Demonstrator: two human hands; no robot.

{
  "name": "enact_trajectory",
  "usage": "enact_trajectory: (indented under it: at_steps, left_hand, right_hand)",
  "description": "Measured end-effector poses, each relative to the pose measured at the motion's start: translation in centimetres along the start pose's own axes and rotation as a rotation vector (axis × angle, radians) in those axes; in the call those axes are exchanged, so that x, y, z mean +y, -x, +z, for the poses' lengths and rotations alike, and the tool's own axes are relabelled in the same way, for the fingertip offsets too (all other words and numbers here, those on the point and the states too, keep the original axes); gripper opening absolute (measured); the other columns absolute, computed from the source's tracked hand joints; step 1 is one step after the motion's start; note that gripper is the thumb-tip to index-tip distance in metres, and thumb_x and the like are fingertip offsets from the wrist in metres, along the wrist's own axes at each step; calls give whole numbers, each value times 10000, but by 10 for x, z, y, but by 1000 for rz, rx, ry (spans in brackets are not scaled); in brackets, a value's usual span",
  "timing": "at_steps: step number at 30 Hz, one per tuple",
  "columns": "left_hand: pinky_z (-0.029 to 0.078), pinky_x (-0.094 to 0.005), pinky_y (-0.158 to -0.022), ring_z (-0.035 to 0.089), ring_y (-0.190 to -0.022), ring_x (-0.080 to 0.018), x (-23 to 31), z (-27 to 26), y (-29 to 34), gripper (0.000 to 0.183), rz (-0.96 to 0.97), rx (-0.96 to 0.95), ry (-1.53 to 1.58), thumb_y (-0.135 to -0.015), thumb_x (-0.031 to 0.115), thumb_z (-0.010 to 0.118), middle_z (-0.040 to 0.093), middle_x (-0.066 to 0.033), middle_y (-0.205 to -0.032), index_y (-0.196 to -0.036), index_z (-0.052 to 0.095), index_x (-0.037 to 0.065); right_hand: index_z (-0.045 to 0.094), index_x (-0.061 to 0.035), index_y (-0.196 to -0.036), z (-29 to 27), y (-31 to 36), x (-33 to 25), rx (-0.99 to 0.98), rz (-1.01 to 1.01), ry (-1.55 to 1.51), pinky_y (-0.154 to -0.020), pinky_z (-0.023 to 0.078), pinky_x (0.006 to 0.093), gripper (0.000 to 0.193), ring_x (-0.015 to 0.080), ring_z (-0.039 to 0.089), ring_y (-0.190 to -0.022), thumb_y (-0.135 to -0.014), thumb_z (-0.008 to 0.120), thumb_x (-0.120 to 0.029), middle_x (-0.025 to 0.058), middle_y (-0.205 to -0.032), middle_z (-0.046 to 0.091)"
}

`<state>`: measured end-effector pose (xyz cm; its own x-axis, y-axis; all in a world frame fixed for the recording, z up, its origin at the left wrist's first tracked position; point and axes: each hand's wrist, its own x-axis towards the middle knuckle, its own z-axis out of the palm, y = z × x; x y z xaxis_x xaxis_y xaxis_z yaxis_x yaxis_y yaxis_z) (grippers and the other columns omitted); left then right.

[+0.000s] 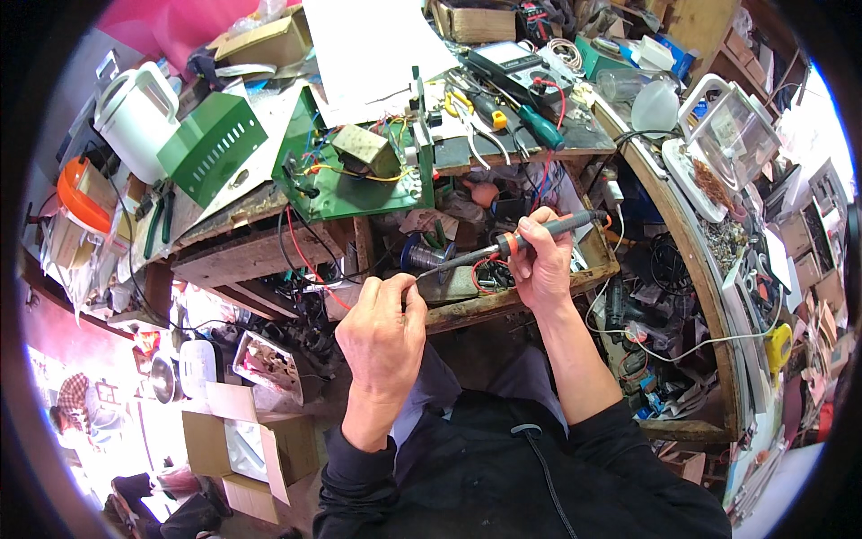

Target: The person works at a cluttered electronics workbench, handling a green circuit board and connecting wires. They use a soldering iron to solder components and wires to the board, then set the soldering iron down and continue adjusting connections by hand.

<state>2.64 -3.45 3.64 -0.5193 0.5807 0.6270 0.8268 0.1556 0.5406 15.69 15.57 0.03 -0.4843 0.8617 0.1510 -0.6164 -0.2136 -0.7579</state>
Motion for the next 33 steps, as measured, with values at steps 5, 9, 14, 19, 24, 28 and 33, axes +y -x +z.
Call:
enact_trajectory:
  at_steps: [5,9,14,19,24,28,33]
  left_hand:
    - [491,-356,-589,628,-637,-241,-1,0,0,95,1,-7,0,-893,19,744,622,-96,-796,-982,727,46]
    - [495,-362,-592,644,-653,-256,-1,0,0,96,-1,-4,7,-894,20,742,627,-99,-802,-983,726,51]
    - [495,-356,-601,643,-660,-258,-1,0,0,95,0,-5,1,-894,16,741,630,-101,-814,-982,722,48]
    - [464,-334,-603,577,-646,-207,-2,0,2,85,-42,60,82,-911,23,753,610,-92,-808,-987,716,18]
    - [481,-378,-630,611,-701,-271,-1,-7,3,97,-142,64,170,-924,25,763,629,-125,-865,-989,694,8]
    - [455,-344,-624,567,-687,-209,2,-9,3,85,-235,56,247,-913,26,769,593,-97,-825,-944,691,10]
    - [375,-302,-583,462,-643,-127,-2,-3,5,87,-195,54,261,-872,-8,774,533,-29,-773,-900,697,22]
  right_hand:
    - [572,-126,-846,-1,0,1,-17,-7,-1,-347,344,228,218,50,454,-390,-958,759,-128,4,-652,628]
    - [572,-127,-847,-2,0,1,-9,-9,1,-348,344,229,218,51,453,-391,-959,759,-131,3,-652,626]
    - [567,-128,-847,-1,0,0,-4,-1,13,-350,346,231,218,55,455,-391,-958,756,-133,15,-664,645]
    - [562,-128,-849,0,0,-1,-4,10,9,-351,345,235,218,63,455,-390,-957,750,-131,32,-673,663]
    - [552,-126,-842,-1,0,0,4,11,4,-351,342,232,213,64,440,-391,-963,727,-124,50,-672,668]
    - [532,-121,-833,4,1,-2,21,10,27,-347,341,222,211,63,411,-392,-975,687,-113,58,-646,642]
    - [529,-121,-830,4,1,-3,12,5,27,-346,337,226,214,66,410,-393,-979,682,-108,44,-625,617]
